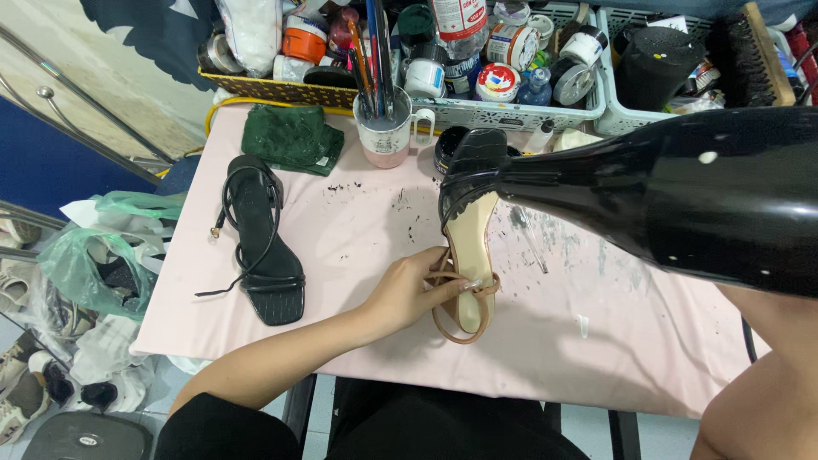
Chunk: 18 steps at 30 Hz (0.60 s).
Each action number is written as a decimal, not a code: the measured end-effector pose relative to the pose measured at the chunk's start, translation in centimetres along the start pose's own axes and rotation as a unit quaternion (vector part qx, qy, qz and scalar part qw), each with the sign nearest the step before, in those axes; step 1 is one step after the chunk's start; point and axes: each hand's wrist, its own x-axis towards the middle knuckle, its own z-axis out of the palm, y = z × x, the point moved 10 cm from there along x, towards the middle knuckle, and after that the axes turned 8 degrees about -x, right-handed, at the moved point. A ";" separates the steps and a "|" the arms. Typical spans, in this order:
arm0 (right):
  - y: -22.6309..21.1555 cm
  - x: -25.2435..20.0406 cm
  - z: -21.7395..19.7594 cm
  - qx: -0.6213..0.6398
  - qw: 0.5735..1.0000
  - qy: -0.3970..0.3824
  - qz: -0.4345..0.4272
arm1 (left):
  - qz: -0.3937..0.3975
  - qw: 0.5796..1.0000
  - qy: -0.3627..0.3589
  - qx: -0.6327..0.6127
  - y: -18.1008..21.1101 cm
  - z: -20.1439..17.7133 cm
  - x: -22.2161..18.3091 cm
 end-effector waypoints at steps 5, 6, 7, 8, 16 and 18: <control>0.0 -0.3 -0.1 0.003 1.000 0.000 0.003 | -0.003 0.999 -0.006 -0.046 -0.9 0.1 0.1; 0.0 -0.3 -0.1 0.005 1.000 0.000 0.005 | -0.013 0.998 -0.010 -0.060 -1.3 0.2 0.1; 0.1 -0.2 -0.1 0.005 1.000 0.000 0.005 | -0.017 0.997 -0.014 -0.070 -1.5 0.3 0.1; 0.1 -0.2 -0.1 0.006 1.000 0.000 0.005 | -0.021 0.996 -0.017 -0.080 -1.6 0.4 0.1; -0.4 0.0 0.3 0.012 1.000 0.001 -0.003 | -0.002 0.996 -0.029 -0.090 -1.5 1.0 0.2; -0.4 0.0 0.3 0.012 1.000 0.005 -0.007 | -0.003 0.992 -0.030 -0.122 -1.7 1.4 0.2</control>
